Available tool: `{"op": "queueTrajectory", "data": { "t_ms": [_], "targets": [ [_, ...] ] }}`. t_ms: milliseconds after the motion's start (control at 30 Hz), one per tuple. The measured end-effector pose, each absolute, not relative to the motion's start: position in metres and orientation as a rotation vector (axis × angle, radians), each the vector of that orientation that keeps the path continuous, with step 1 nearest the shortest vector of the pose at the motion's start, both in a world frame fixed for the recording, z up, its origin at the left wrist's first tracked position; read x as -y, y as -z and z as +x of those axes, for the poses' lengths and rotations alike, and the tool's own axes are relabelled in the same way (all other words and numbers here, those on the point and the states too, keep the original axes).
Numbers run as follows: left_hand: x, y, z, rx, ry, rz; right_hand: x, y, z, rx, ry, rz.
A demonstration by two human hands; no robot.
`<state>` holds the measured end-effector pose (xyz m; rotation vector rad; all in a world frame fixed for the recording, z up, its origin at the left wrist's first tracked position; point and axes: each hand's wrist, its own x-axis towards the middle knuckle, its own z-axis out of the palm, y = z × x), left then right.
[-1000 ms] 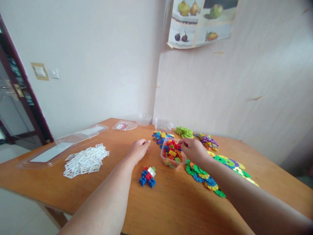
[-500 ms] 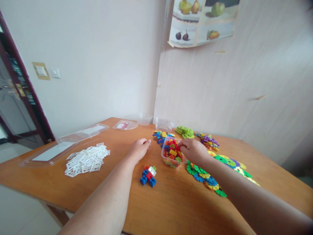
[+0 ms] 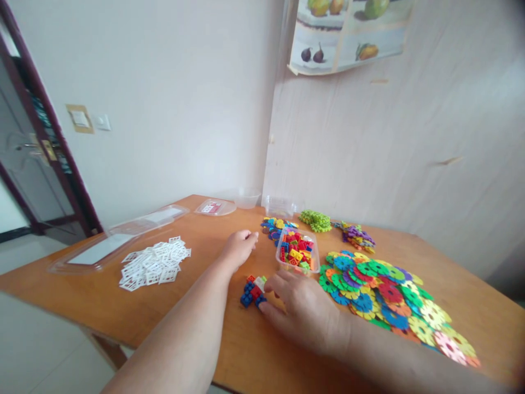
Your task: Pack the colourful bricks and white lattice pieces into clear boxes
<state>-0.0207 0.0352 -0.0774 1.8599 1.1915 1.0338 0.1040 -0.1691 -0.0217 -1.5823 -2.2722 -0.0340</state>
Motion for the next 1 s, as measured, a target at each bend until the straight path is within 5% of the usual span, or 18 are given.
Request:
{"op": "queueTrajectory", "data": {
  "t_ms": [800, 1000],
  "targets": [
    [-0.037, 0.077, -0.022, -1.190, -1.032, 1.897, 0.140, 0.003, 0.153, 1.843, 0.161, -1.817],
    [-0.036, 0.077, -0.021, -1.176, -1.033, 1.877, 0.154, 0.014, 0.139, 1.932, 0.106, -1.537]
  ]
}}
